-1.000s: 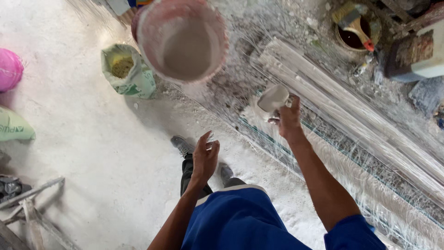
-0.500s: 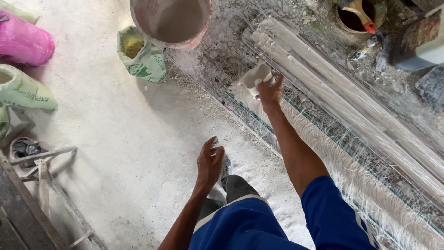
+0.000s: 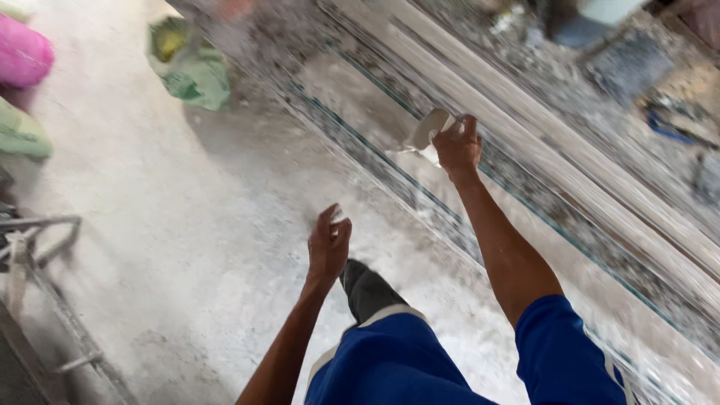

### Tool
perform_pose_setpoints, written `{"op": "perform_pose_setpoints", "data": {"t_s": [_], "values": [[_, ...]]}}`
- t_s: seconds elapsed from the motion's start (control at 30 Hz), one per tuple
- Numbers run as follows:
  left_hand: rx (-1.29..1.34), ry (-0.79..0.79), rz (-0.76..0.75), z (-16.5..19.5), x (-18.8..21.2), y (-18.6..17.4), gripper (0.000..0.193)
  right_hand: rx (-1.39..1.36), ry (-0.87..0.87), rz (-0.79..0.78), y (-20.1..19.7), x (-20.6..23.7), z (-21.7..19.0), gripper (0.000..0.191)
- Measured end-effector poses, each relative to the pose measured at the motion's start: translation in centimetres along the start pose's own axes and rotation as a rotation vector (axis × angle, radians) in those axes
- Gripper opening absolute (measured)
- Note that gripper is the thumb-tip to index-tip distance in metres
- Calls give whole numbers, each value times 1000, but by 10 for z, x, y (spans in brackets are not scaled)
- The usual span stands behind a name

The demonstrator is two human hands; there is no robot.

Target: The person scoops plaster paste from a bucket and presses it by hand into long mold channels on a workbench, working along the molds section by section. They then use a small scraper to smooth and level the paste along the mold edges and return to the bucket for more paste.

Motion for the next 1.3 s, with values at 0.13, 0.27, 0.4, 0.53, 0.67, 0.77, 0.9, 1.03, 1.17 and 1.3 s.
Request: {"op": "perform_pose_setpoints", "data": {"t_s": [0.13, 0.27, 0.4, 0.53, 0.67, 0.77, 0.9, 1.03, 1.17, 1.3], "values": [[-19, -70, -104, -8, 61, 60, 54, -43, 156, -124, -67, 38, 65, 70], [-91, -180, -136, -20, 128, 117, 55, -11, 139, -163, -139, 96, 134, 74], [-79, -87, -175, -36, 186, 182, 56, 47, 89, -160, -212, 138, 209, 80], [-49, -41, -161, -59, 243, 250, 55, 87, 120, -218, -282, 190, 286, 81], [-21, -94, -201, -79, 305, 328, 57, 108, 81, -257, -354, 234, 359, 80], [-31, -152, -288, -93, 361, 389, 56, 180, 112, -258, -415, 272, 408, 90], [-40, -161, -335, -98, 420, 460, 60, 207, 213, -295, -490, 313, 461, 84], [-18, -162, -415, -114, 479, 509, 65, 264, 191, -263, -560, 366, 528, 87], [-54, -116, -459, -127, 527, 563, 64, 235, 260, -213, -626, 415, 611, 85], [-36, -69, -461, -141, 585, 612, 61, 317, 148, -119, -692, 463, 681, 83]]}}
Point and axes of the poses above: each hand's wrist, its own x-axis away from the middle knuckle, its own y-axis out of the palm, z = x × y, the point moved 3 cm from there along -x, towards the middle knuckle, and after that the axes turned 15 degrees about -y, right-handed, at the moved point
